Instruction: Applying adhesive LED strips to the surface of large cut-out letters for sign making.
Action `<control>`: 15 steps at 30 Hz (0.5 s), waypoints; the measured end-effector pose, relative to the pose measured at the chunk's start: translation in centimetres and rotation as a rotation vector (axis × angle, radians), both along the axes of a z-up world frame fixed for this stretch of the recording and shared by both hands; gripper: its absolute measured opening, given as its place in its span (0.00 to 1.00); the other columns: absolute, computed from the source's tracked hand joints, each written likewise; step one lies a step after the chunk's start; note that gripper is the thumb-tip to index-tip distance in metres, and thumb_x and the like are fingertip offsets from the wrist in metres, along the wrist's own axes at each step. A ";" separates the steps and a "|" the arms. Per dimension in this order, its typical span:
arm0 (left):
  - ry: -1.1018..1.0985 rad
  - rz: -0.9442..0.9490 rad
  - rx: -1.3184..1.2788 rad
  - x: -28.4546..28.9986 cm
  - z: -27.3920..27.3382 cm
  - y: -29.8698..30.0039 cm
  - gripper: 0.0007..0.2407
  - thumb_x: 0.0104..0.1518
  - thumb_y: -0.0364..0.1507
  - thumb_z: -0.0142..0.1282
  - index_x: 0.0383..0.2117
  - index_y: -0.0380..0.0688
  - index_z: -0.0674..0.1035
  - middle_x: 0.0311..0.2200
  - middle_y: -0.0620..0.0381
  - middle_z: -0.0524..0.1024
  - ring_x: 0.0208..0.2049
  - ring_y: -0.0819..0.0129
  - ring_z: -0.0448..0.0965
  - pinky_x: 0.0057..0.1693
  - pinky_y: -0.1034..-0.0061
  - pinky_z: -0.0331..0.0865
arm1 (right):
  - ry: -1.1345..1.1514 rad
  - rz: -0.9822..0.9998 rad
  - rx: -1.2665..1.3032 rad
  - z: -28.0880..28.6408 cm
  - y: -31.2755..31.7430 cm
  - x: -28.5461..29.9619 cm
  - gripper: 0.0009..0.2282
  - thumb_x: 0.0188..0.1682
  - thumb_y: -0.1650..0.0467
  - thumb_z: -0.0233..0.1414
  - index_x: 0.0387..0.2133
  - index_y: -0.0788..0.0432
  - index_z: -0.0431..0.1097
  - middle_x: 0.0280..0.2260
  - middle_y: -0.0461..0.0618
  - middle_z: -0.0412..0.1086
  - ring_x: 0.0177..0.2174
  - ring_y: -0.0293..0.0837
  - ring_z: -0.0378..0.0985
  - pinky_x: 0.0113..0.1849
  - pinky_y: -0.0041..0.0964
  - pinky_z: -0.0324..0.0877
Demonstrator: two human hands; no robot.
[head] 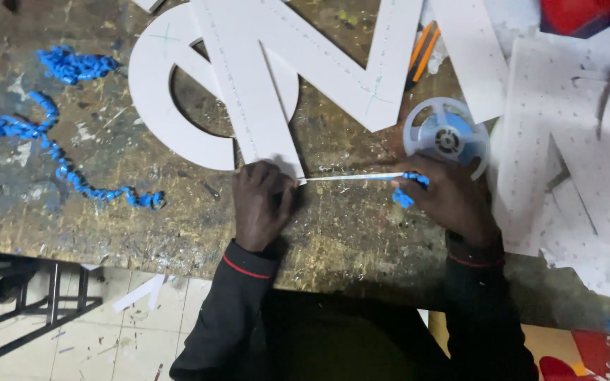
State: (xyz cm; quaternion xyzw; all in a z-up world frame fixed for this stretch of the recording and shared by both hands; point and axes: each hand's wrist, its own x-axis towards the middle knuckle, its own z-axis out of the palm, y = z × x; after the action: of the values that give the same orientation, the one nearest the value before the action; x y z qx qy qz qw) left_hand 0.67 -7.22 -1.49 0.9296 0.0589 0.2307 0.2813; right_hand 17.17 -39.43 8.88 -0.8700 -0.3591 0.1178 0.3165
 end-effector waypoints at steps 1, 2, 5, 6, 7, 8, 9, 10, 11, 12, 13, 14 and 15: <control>-0.008 -0.018 -0.002 0.1 -0.2 0.6 0.04 0.62 0.37 0.65 0.33 0.58 0.87 0.40 0.60 0.78 0.49 0.46 0.78 0.52 0.55 0.68 | -0.008 -0.018 -0.002 0.9 0.7 -0.7 0.08 0.56 0.71 0.65 0.47 0.58 0.84 0.39 0.65 0.83 0.45 0.71 0.85 0.46 0.59 0.78; -0.007 -0.036 0.006 -0.2 -0.5 1.1 0.03 0.61 0.36 0.66 0.35 0.59 0.87 0.41 0.59 0.78 0.50 0.44 0.78 0.53 0.54 0.69 | -0.048 0.013 0.025 1.7 1.4 -1.5 0.08 0.55 0.72 0.65 0.47 0.58 0.83 0.41 0.65 0.83 0.46 0.72 0.85 0.47 0.60 0.78; -0.009 -0.102 -0.154 -0.8 1.2 2.0 0.13 0.60 0.34 0.68 0.51 0.57 0.85 0.47 0.54 0.81 0.56 0.42 0.79 0.58 0.54 0.69 | -0.113 0.049 0.048 -1.5 2.2 -2.3 0.08 0.55 0.71 0.65 0.46 0.51 0.83 0.42 0.54 0.82 0.46 0.63 0.85 0.48 0.52 0.78; -0.001 -0.138 -0.324 -0.9 2.1 2.2 0.23 0.61 0.34 0.69 0.66 0.54 0.82 0.53 0.50 0.84 0.61 0.41 0.79 0.62 0.54 0.69 | -0.130 0.065 0.045 -3.5 2.2 -2.3 0.08 0.55 0.70 0.64 0.46 0.45 0.82 0.41 0.43 0.81 0.45 0.53 0.87 0.47 0.43 0.79; -0.002 -0.158 -0.319 -0.8 3.8 1.8 0.23 0.61 0.34 0.69 0.66 0.54 0.82 0.53 0.50 0.84 0.61 0.41 0.79 0.62 0.54 0.69 | -0.135 0.045 0.048 -2.9 3.0 -3.2 0.08 0.55 0.70 0.64 0.46 0.45 0.82 0.41 0.43 0.81 0.45 0.53 0.87 0.47 0.43 0.79; 0.049 -0.178 -0.304 -0.7 5.5 1.3 0.33 0.56 0.28 0.72 0.72 0.45 0.73 0.58 0.38 0.79 0.63 0.29 0.75 0.66 0.43 0.67 | -0.028 0.105 0.096 -2.3 3.8 -4.1 0.07 0.56 0.71 0.63 0.46 0.48 0.80 0.41 0.50 0.81 0.46 0.61 0.85 0.46 0.49 0.79; 0.100 -0.198 -0.287 -0.7 7.1 0.9 0.42 0.51 0.22 0.75 0.77 0.35 0.65 0.63 0.26 0.74 0.65 0.17 0.72 0.70 0.32 0.65 | 0.078 0.166 0.145 -1.7 4.6 -5.0 0.06 0.56 0.72 0.61 0.45 0.52 0.79 0.42 0.56 0.81 0.46 0.69 0.84 0.45 0.55 0.80; 0.104 -0.208 -0.288 0.0 7.7 -1.1 0.42 0.51 0.22 0.75 0.77 0.35 0.65 0.63 0.26 0.74 0.65 0.17 0.72 0.70 0.32 0.65 | 0.080 0.156 0.145 -0.5 4.6 -5.5 0.06 0.56 0.72 0.61 0.45 0.52 0.79 0.42 0.56 0.81 0.46 0.69 0.84 0.45 0.55 0.80; 0.058 -0.309 -0.307 0.7 8.4 -3.1 0.32 0.59 0.31 0.71 0.71 0.36 0.72 0.62 0.29 0.75 0.66 0.19 0.71 0.71 0.34 0.65 | 0.152 0.191 0.158 0.7 4.7 -6.1 0.11 0.56 0.73 0.61 0.51 0.58 0.76 0.49 0.65 0.78 0.51 0.74 0.80 0.49 0.63 0.77; 0.007 -0.403 -0.323 1.4 9.1 -5.1 0.25 0.66 0.39 0.67 0.65 0.37 0.79 0.60 0.31 0.77 0.67 0.20 0.71 0.72 0.36 0.65 | 0.221 0.233 0.173 1.9 4.8 -6.4 0.15 0.56 0.75 0.61 0.56 0.64 0.74 0.56 0.73 0.75 0.56 0.80 0.77 0.52 0.72 0.75; 0.007 -0.406 -0.322 2.3 8.3 -5.9 0.25 0.66 0.39 0.67 0.65 0.37 0.79 0.60 0.31 0.77 0.67 0.20 0.71 0.72 0.36 0.65 | 0.219 0.231 0.175 1.1 3.6 -6.4 0.15 0.56 0.75 0.61 0.56 0.64 0.74 0.56 0.73 0.75 0.56 0.80 0.77 0.52 0.72 0.75; -0.025 -0.575 -0.294 3.2 7.5 -6.9 0.27 0.64 0.39 0.69 0.66 0.35 0.78 0.62 0.29 0.77 0.67 0.20 0.72 0.72 0.36 0.67 | 0.200 0.143 0.169 0.3 2.3 -6.4 0.19 0.55 0.75 0.61 0.60 0.61 0.73 0.58 0.71 0.74 0.58 0.81 0.74 0.53 0.73 0.74; -0.057 -0.743 -0.265 4.1 6.6 -7.8 0.30 0.62 0.38 0.71 0.68 0.33 0.76 0.63 0.27 0.77 0.67 0.21 0.74 0.71 0.35 0.68 | 0.179 0.056 0.164 -0.5 0.9 -6.5 0.23 0.54 0.76 0.61 0.64 0.57 0.71 0.61 0.69 0.72 0.60 0.82 0.71 0.53 0.74 0.73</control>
State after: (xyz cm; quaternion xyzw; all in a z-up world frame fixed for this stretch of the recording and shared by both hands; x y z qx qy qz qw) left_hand 4.73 -15.05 5.12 0.8365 -0.2602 0.1294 0.4645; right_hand 10.71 -38.52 8.40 -0.8168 -0.3621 0.1743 0.4140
